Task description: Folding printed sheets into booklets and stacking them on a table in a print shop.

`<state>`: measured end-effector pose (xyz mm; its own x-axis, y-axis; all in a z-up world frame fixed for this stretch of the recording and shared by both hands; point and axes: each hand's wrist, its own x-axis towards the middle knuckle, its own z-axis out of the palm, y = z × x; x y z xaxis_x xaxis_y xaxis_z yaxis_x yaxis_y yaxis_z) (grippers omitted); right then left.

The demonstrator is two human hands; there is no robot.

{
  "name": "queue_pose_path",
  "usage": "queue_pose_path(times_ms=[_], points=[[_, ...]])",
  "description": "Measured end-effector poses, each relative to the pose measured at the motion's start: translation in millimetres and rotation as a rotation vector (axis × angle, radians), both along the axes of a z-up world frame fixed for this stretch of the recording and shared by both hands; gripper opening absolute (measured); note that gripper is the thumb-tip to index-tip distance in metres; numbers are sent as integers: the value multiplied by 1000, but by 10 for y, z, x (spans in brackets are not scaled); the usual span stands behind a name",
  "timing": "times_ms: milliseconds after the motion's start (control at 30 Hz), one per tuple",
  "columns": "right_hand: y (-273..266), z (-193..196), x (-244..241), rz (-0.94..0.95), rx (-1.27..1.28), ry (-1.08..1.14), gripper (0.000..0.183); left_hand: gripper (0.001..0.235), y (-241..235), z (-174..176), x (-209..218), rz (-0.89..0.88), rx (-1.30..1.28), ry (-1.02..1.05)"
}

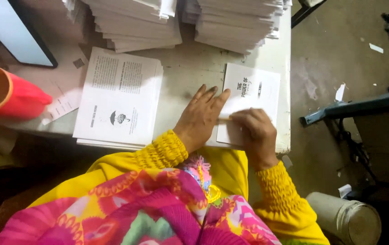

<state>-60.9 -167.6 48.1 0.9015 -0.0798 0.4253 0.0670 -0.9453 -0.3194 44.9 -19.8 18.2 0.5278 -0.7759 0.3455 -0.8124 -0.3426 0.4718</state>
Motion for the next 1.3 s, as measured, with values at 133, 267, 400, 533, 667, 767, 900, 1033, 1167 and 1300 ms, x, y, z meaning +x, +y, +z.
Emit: queue_pose_path(times_ms=[133, 267, 400, 533, 667, 767, 900, 1033, 1167, 1300], points=[[223, -41, -308, 75, 2, -86, 22, 45, 0, 27, 10, 35, 45, -36], [182, -56, -499, 106, -62, -121, 19, 45, -14, -11, -9, 39, 87, -45], [137, 178, -583, 236, -42, -110, 13, 60, -30, -212, -18, 3, -10, -33], [186, 204, -681, 177, 311, -85, 12, 75, 273, -59, -135, -92, -165, 85], [628, 214, -535, -154, 868, -132, 12, 68, 1163, 395, -31, 23, -163, 59], [910, 449, -172, -168, 1014, 32, 6, 51, 1695, 316, 198, 372, -177, -95], [1221, 452, 254, -105, 1068, 542, 25, 51, 2119, 400, 265, 766, 111, 159], [1610, 559, 552, -19, 971, 738, 35, 54, 2157, 203, 292, 774, 45, 287], [1642, 496, 598, 13, 651, 698, 40, 55, 2163, 273, 283, 803, -2, 345], [1587, 450, 544, -30, 858, 696, 42, 57, 2148, 227, 236, 773, -113, 266]])
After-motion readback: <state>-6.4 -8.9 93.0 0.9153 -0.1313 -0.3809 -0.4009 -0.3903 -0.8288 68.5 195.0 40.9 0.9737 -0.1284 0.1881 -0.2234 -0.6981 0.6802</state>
